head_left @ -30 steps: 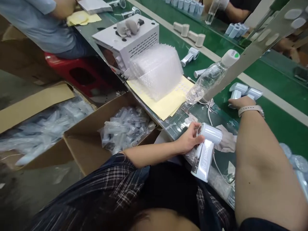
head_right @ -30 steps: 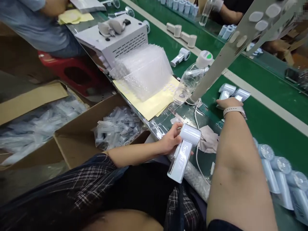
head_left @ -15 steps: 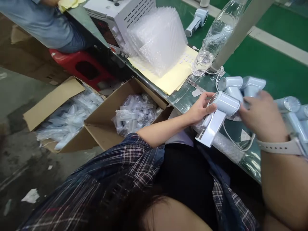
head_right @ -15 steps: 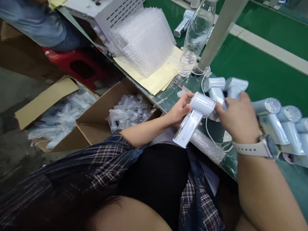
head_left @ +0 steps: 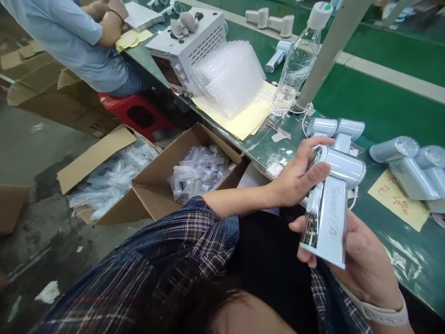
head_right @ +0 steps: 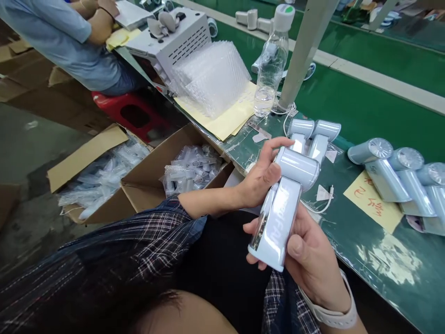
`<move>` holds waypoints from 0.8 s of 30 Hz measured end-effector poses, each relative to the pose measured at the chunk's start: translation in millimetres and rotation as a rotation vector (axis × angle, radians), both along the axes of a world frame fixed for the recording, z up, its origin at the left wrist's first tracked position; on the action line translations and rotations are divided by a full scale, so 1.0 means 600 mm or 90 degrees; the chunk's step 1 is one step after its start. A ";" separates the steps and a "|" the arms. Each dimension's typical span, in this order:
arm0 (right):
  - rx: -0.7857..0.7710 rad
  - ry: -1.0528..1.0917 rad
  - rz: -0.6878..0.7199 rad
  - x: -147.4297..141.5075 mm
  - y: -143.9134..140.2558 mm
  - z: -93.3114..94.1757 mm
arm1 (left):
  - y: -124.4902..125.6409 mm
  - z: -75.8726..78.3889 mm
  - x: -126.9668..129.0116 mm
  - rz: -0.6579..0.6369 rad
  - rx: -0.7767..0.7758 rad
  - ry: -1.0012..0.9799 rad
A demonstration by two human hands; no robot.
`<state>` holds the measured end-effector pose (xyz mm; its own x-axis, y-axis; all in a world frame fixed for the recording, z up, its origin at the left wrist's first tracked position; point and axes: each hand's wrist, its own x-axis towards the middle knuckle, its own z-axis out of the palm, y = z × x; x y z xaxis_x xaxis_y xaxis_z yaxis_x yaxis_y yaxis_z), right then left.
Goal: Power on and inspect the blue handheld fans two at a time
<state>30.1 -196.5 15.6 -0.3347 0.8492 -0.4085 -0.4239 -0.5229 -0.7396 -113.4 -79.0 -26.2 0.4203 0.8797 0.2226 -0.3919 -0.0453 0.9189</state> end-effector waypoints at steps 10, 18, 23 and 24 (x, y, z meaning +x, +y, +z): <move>-0.181 -0.015 -0.011 -0.016 -0.003 0.062 | -0.007 0.013 -0.011 -0.037 0.094 0.102; -0.123 -0.005 0.017 -0.006 0.001 0.042 | -0.009 0.015 -0.014 -0.064 0.061 0.117; -0.093 -0.017 -0.002 -0.002 -0.001 0.025 | 0.000 0.005 -0.012 -0.113 0.014 0.111; -0.073 -0.023 -0.006 -0.001 -0.003 0.020 | 0.008 0.001 -0.014 -0.120 0.036 0.120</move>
<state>29.6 -198.1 27.8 -0.3101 0.7991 -0.5151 -0.4029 -0.6012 -0.6901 -122.0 -73.9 -25.4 0.6141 0.7703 0.1717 -0.2207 -0.0413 0.9745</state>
